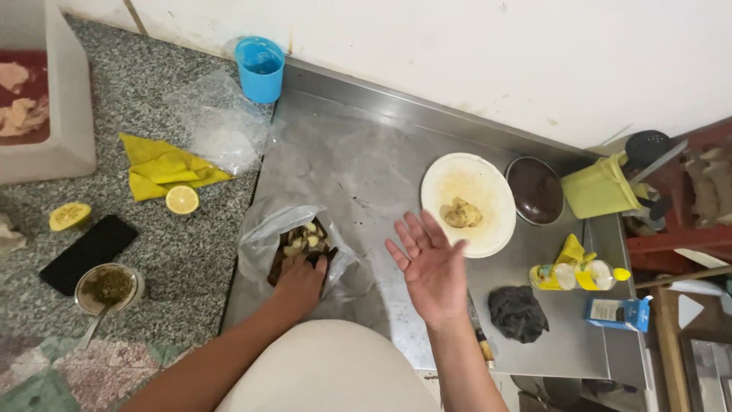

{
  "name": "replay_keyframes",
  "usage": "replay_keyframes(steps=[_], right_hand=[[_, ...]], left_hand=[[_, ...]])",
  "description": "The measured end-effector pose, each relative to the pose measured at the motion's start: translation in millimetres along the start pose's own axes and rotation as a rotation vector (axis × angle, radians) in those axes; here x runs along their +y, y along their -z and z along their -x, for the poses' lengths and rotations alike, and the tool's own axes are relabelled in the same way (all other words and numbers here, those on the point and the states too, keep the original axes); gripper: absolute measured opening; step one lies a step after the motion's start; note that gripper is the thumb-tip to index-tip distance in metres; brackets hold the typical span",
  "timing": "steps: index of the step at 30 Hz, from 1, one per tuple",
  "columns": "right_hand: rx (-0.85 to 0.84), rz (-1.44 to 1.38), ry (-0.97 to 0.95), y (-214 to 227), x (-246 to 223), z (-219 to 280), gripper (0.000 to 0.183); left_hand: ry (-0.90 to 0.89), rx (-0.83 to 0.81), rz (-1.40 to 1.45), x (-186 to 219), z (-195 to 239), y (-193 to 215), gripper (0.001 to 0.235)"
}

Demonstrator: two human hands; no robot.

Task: Peeling a cooked vegetable and placing the pieces into a plastic bag

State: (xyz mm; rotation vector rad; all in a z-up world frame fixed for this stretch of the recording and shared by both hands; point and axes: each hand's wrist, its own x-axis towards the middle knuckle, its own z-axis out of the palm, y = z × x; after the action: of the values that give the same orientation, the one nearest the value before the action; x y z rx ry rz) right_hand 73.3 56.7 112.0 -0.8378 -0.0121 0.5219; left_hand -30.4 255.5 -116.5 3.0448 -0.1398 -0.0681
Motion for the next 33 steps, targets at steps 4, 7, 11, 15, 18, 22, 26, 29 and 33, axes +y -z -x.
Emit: replay_keyframes(steps=[4, 7, 11, 15, 18, 22, 26, 29, 33], right_hand=[[-0.02, 0.729, 0.0, 89, 60, -15, 0.066], [0.096, 1.068, -0.246, 97, 92, -16, 0.1], [0.112, 1.244, -0.312, 127, 121, -37, 0.099], [0.2, 1.016, -0.141, 107, 96, -35, 0.065], [0.145, 0.755, 0.0, 96, 72, -26, 0.058], [-0.012, 0.847, 0.036, 77, 53, -14, 0.051], [-0.007, 0.908, 0.037, 85, 61, -4, 0.043], [-0.152, 1.028, 0.105, 90, 62, -1, 0.013], [-0.172, 1.799, 0.015, 106, 72, -3, 0.022]], left_hand=[[0.127, 0.056, 0.189, 1, 5, 7, 0.062], [0.178, -0.016, 0.245, -1, 6, 20, 0.086], [0.257, -0.149, 0.369, 1, 9, 75, 0.087], [0.297, -0.132, 0.369, -1, 8, 71, 0.076], [0.325, -0.105, 0.425, -2, 10, 61, 0.069], [0.398, -0.191, 0.576, -7, 8, 77, 0.071], [0.416, -0.243, 0.549, -9, 3, 79, 0.074], [0.424, -0.284, 0.585, -11, -2, 64, 0.076], [0.286, -0.166, 0.351, -7, 6, 30, 0.061]])
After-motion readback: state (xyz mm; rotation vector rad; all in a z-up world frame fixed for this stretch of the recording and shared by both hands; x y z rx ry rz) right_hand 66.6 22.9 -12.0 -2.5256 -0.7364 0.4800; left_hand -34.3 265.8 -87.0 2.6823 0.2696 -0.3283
